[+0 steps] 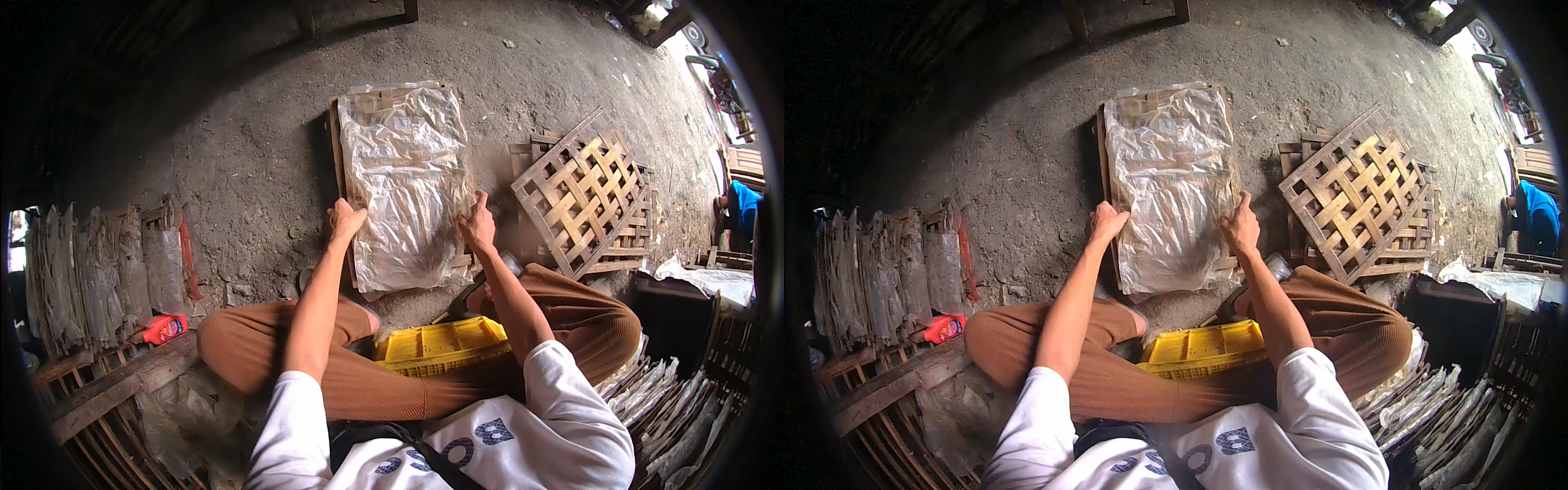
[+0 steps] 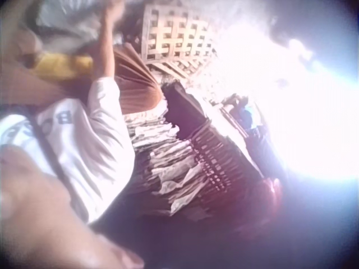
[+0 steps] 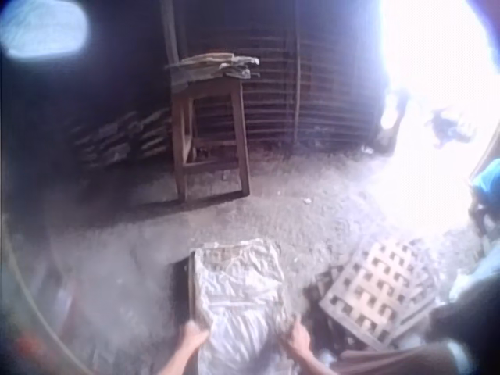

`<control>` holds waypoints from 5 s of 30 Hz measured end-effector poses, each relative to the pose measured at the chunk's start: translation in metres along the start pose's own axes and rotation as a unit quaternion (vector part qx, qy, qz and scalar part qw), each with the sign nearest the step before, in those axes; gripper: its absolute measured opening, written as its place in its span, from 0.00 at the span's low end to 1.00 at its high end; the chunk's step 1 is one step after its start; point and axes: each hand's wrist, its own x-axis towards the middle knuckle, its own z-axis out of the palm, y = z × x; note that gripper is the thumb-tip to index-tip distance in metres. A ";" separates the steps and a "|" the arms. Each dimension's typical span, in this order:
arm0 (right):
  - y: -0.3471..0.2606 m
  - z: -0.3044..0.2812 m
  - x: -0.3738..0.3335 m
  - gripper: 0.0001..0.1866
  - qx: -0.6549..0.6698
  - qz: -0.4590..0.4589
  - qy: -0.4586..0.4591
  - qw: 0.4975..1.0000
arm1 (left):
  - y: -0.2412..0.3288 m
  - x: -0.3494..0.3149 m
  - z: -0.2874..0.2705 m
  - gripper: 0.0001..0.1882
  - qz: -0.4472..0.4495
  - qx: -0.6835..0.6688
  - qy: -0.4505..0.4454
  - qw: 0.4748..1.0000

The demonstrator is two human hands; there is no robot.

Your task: The person carries a tray filled with a yellow granular substance and places it on a rack. Then the person sits on the floor and assembles trays by placing plastic sheets and wooden lattice frames together.

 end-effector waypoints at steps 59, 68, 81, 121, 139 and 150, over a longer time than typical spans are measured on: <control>0.135 -0.178 0.033 0.18 0.810 0.251 0.283 0.447 | 0.106 -0.145 -0.031 0.36 0.068 -0.069 0.058 0.994; 0.049 -0.266 -0.023 0.19 0.630 -0.102 0.332 0.695 | 0.191 -0.150 -0.083 0.15 0.363 -0.348 0.069 0.862; -0.140 -0.190 -0.164 0.07 0.212 -0.482 0.199 0.827 | 0.177 -0.199 -0.144 0.51 0.224 -0.689 -0.631 0.276; 0.173 -0.009 -0.073 0.34 0.151 0.176 -0.103 0.967 | -0.067 -0.082 0.032 0.38 -0.140 -0.325 -0.002 0.935; 0.135 0.015 -0.040 0.18 -0.097 0.083 0.239 0.963 | 0.019 -0.096 0.027 0.34 -0.021 -0.243 0.173 0.954; 0.102 -0.045 -0.069 0.25 0.038 0.105 0.055 0.992 | 0.003 -0.094 0.053 0.23 -0.009 -0.032 -0.008 0.999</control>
